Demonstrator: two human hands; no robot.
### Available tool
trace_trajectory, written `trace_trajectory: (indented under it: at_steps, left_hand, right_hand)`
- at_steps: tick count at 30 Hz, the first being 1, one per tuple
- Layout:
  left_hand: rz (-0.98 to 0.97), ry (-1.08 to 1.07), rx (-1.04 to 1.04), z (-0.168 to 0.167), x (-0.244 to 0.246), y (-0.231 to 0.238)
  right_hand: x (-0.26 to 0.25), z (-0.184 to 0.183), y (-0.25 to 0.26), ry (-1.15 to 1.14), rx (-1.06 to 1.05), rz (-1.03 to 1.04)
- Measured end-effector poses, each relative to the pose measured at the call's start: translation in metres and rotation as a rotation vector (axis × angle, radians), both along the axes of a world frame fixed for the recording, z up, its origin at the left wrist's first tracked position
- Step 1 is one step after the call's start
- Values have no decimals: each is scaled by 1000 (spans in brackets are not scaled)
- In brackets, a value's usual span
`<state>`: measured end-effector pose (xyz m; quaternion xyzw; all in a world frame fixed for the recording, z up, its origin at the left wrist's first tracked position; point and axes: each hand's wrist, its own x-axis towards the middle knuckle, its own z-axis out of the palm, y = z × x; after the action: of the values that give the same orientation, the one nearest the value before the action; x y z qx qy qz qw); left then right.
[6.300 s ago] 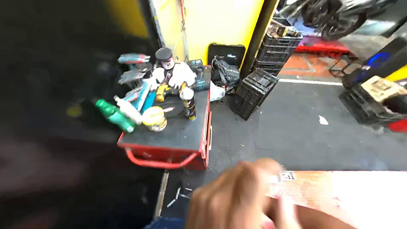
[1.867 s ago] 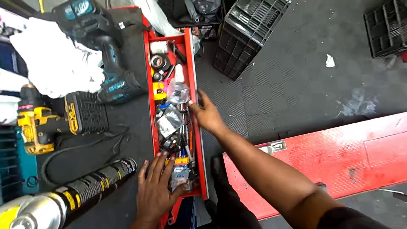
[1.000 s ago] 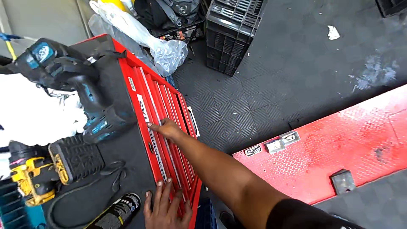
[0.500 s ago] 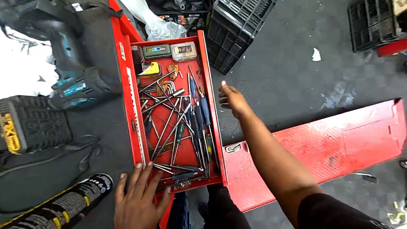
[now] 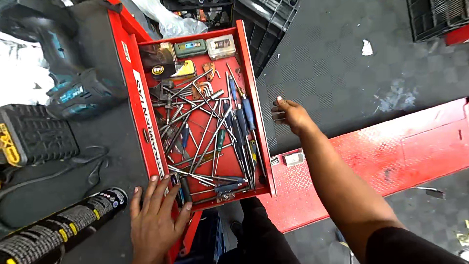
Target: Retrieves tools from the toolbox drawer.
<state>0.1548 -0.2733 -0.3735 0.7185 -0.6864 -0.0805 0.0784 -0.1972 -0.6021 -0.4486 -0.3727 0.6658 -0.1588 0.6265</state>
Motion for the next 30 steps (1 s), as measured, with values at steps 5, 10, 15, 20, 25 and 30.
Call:
trace_trajectory:
  at_steps: [5, 10, 15, 20, 25, 30]
  left_hand:
    - [-8, 5, 21, 2, 1, -2]
    - [-8, 26, 19, 1, 4, -1]
    - [-5, 12, 12, 2, 2, -6]
    - [-11, -2, 22, 4, 2, -7]
    - [-11, 0, 32, 4, 4, -3]
    - [-18, 5, 50, 4, 6, -2]
  right_hand:
    - [32, -8, 13, -44, 20, 78]
    - [63, -22, 21, -17, 31, 99]
    - [107, -30, 35, -102, 47, 177]
    - [195, -33, 62, -196, 62, 324]
    - [275, -43, 90, -427, 228, 279]
    - [308, -90, 92, -263, 126, 124]
